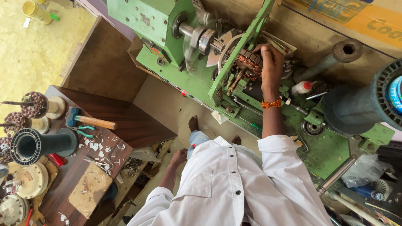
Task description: The person operates a green motor winding machine, repeatedly inserting small white rectangular pieces into the machine's mechanism while a copper-wound rotor spins. The person uses both hands to feed the pieces and adjust the rotor, then removes the rotor to inspect it before continuing the process.
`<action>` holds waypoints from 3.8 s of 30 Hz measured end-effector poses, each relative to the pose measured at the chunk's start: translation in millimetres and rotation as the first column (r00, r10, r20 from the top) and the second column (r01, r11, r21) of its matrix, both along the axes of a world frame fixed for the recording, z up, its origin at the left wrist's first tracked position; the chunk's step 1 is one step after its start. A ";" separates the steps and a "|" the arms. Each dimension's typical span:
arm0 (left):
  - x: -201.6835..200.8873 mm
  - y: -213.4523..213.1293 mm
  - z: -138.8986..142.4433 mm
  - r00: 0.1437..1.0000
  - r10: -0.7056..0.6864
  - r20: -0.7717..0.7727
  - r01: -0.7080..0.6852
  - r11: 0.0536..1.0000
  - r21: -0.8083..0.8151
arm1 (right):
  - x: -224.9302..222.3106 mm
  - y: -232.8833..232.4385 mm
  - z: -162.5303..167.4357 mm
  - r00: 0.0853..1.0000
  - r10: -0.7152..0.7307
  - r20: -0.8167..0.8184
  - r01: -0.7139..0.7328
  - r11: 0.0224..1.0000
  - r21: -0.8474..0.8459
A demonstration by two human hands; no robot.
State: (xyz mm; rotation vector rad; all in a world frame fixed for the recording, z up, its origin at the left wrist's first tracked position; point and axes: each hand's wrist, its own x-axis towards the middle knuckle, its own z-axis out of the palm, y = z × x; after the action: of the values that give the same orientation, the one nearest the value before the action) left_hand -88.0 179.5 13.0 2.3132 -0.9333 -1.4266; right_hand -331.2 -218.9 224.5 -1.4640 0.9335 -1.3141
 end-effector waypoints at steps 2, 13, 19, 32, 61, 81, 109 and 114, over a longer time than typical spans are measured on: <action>-0.2 -0.5 2.0 1.000 -0.003 -0.001 0.003 1.000 0.011 | 0.2 0.3 -0.4 1.000 -0.004 0.005 0.004 1.000 -0.010; 2.8 1.1 5.3 0.999 -0.015 -0.039 0.014 1.000 -0.012 | -0.2 1.1 -3.2 1.000 -0.021 0.023 0.021 1.000 0.019; 3.0 2.7 4.8 1.000 -0.024 0.001 0.024 1.000 -0.017 | -1.2 1.9 -2.8 0.999 -0.015 0.029 0.015 1.000 0.008; 2.6 8.4 1.1 1.000 0.002 -0.028 -0.003 1.000 -0.003 | -1.8 -5.8 -20.7 0.997 0.003 0.073 0.000 1.000 -0.030; 5.4 14.3 -14.4 0.996 -0.046 0.076 0.051 0.997 -0.061 | 2.8 1.1 -7.3 0.998 -0.060 0.036 0.058 0.998 0.038; 8.5 12.1 -17.4 0.994 -0.032 0.103 0.041 0.995 -0.088 | -1.5 -11.8 -38.9 0.991 -0.044 0.128 0.039 0.998 0.040; 12.2 15.6 -20.3 1.000 0.002 0.007 -0.002 1.000 -0.025 | 1.9 -2.0 -14.0 0.997 -0.012 0.078 0.010 1.000 0.025; 12.2 17.5 -20.4 0.997 -0.043 0.059 0.046 0.997 -0.055 | 1.7 -4.2 -19.2 0.992 -0.004 0.130 0.000 1.000 0.027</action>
State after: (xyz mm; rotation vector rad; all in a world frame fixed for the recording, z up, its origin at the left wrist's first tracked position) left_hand -75.8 197.0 -7.4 2.3176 -1.0340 -1.3396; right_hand -329.6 -223.1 205.2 -1.3400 0.8647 -1.3757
